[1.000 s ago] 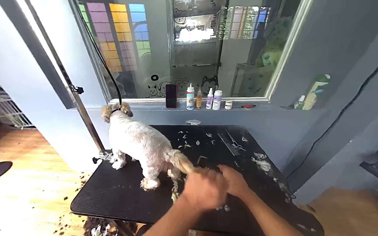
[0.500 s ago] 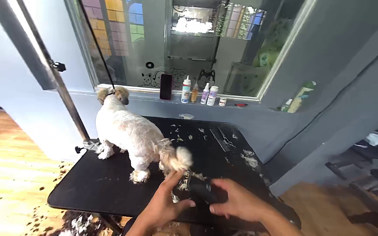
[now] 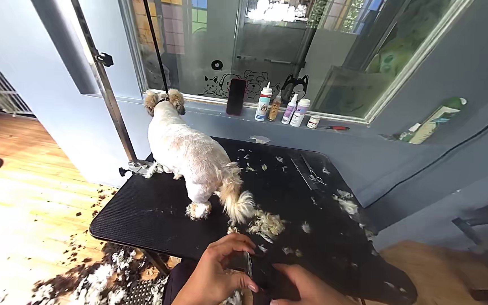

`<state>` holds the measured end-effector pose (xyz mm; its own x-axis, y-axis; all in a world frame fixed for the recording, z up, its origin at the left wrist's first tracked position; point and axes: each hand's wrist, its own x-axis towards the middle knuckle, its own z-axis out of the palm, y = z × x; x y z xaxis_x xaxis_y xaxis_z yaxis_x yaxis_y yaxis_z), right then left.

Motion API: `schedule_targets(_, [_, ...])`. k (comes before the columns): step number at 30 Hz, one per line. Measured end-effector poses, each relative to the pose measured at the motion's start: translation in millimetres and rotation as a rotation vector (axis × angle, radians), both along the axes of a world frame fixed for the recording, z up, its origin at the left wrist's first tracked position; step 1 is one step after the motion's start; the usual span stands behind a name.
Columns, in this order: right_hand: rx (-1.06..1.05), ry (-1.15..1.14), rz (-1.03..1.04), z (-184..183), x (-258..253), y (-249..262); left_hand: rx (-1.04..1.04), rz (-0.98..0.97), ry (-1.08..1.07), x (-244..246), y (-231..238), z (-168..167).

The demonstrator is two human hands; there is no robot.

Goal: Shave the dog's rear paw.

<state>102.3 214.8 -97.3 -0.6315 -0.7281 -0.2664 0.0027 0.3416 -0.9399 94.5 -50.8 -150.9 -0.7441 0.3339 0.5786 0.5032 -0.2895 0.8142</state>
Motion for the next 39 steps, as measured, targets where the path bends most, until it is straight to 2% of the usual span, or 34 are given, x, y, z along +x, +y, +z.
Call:
schedule_targets(3, [0.192,0.191,-0.084,8,4,-3,-0.042,0.024,0.014,-1,0,0])
schedule_targets(5, [0.331,0.336,-0.212,12,3,-1,-0.154,0.193,0.047,-9,-2,3])
schedule_targets(7, [0.549,0.384,-0.361,13,-8,3,-0.123,0.387,-0.114,-20,-1,5])
schedule_targets(10, [0.806,0.375,-0.522,8,-38,15,-0.033,0.653,-0.529,-47,13,4])
schedule_targets(13, [0.932,0.394,-0.569,-3,-66,29,0.197,0.64,-0.691,-72,31,-3])
schedule_targets(15, [0.988,0.418,-0.575,-9,-77,34,0.194,0.671,-0.671,-76,44,-1])
schedule_targets(18, [1.001,0.459,-0.57,-23,-90,43,-0.047,0.691,-0.55,-61,56,3])
schedule_targets(20, [0.952,0.487,-0.583,-35,-98,51,-0.144,0.748,-0.354,-46,56,-3])
schedule_targets(22, [0.957,0.55,-0.577,-40,-100,56,-0.125,0.9,-0.186,-36,42,-7])
schedule_targets(24, [0.953,0.72,-0.632,-43,-91,54,-0.074,1.074,-0.12,-34,14,-6])
schedule_targets(26, [0.874,1.002,-0.742,-44,-74,48,-0.029,1.149,-0.167,-41,-22,2])
schedule_targets(28, [0.801,1.126,-0.826,-38,-57,37,-0.04,1.073,-0.271,-56,-58,15])
schedule_targets(29, [0.776,1.074,-0.842,-32,-49,31,-0.052,0.987,-0.312,-67,-71,23])
schedule_targets(32, [0.757,0.659,-0.781,-19,-35,22,-0.029,0.665,-0.371,-93,-90,43])
schedule_targets(34, [0.786,0.586,-0.77,-19,-38,23,-0.028,0.519,-0.377,-106,-93,52])
schedule_targets(37, [0.763,0.533,-0.832,-19,-45,31,-0.045,0.434,-0.417,-116,-91,54])
schedule_targets(39, [0.732,0.382,-0.854,-16,-53,39,-0.014,0.381,-0.463,-119,-87,46])
